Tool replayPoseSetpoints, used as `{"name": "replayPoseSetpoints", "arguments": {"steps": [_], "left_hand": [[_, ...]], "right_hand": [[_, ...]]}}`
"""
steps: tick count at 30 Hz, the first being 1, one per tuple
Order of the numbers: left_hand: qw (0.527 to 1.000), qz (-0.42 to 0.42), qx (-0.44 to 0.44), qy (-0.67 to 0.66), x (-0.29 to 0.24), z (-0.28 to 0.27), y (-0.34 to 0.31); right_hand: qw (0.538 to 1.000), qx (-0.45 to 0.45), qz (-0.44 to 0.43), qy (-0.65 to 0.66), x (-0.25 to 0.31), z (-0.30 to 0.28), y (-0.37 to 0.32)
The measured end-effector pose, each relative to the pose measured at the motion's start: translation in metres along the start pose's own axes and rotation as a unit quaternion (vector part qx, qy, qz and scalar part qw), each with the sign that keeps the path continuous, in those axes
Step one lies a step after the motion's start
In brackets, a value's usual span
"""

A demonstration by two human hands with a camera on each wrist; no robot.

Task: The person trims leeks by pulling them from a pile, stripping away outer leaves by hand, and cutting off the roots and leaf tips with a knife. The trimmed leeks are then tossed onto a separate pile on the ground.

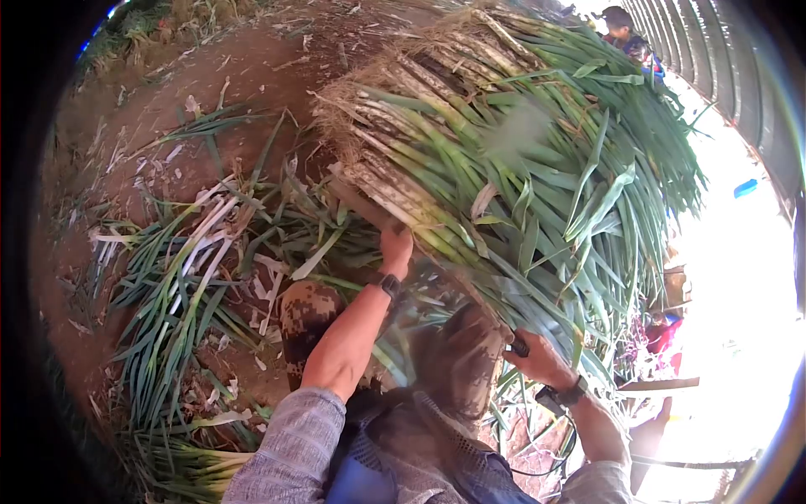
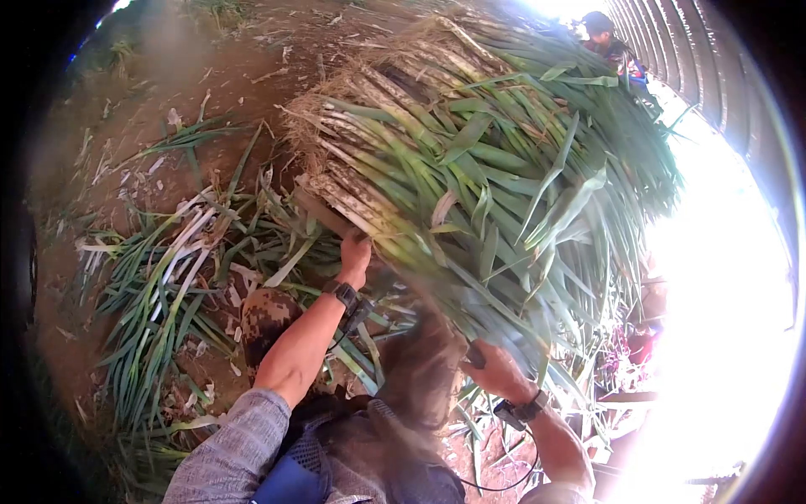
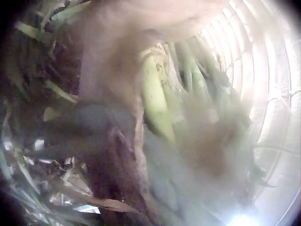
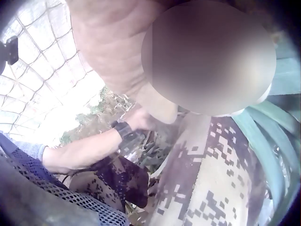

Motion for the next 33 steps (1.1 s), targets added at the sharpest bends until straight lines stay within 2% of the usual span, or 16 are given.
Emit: {"name": "replayPoseSetpoints", "arguments": {"steps": [3,5,8,9,11,12,14,15,18,20,22,23,24,26,30,33], "left_hand": [[0.996,-0.054,-0.017,-0.063,-0.007,-0.001,-0.006],[0.976,-0.171,0.015,-0.133,-0.009,-0.001,-0.008],[0.96,-0.229,0.025,-0.157,-0.015,0.006,-0.014],[0.96,-0.229,0.029,-0.16,-0.015,0.012,-0.018],[0.924,-0.184,0.08,-0.327,-0.044,0.033,-0.035],[0.922,-0.184,0.083,-0.329,-0.055,0.042,-0.041],[0.949,-0.132,0.098,-0.27,-0.079,0.056,-0.045],[0.956,-0.116,0.151,-0.222,-0.093,0.059,-0.049],[0.95,-0.173,0.165,-0.199,-0.132,0.065,-0.068],[0.953,-0.169,0.172,-0.182,-0.115,0.062,-0.067],[0.945,-0.17,0.121,-0.25,-0.093,0.06,-0.073],[0.941,-0.189,0.16,-0.229,-0.092,0.049,-0.07],[0.945,-0.229,0.136,-0.187,-0.088,0.038,-0.071],[0.935,-0.213,0.18,-0.219,-0.113,0.031,-0.087],[0.957,-0.185,0.127,-0.186,-0.098,-0.002,-0.074],[0.974,-0.196,-0.026,-0.109,-0.08,-0.027,-0.048]], "right_hand": [[1.0,-0.009,0.01,0.013,-0.01,0.007,-0.003],[0.999,-0.006,0.023,0.031,-0.007,0.006,-0.004],[0.997,0.009,0.035,0.064,-0.003,0.005,-0.004],[0.997,0.005,0.037,0.061,-0.004,0.003,-0.005],[0.996,0.015,0.037,0.077,-0.005,-0.002,-0.006],[0.996,0.013,0.038,0.074,-0.003,-0.007,-0.008],[0.978,0.009,0.051,0.202,0.016,-0.023,-0.016],[0.985,0.007,0.062,0.162,0.028,-0.038,-0.02],[0.968,0.017,0.11,0.224,0.024,-0.059,-0.028],[0.974,0.008,0.085,0.209,0.006,-0.057,-0.028],[0.992,-0.027,0.023,0.121,-0.006,-0.049,-0.035],[0.999,0.001,0.039,0.02,0.008,-0.051,-0.041],[0.999,0.001,0.04,0.024,0.005,-0.045,-0.048],[1.0,-0.019,0.004,0.01,0.006,-0.036,-0.057],[1.0,0.022,0.009,0.001,0.034,-0.037,-0.062],[0.999,0.019,-0.017,-0.036,0.034,-0.034,-0.053]]}}
Point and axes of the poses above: each hand's wrist, its own y-axis towards the middle knuckle, its own z-axis out of the palm, x = y × z, the point moved 3 cm from there along y, towards the middle knuckle, and after that the axes turned 1 degree about -z, right-handed, at the moved point
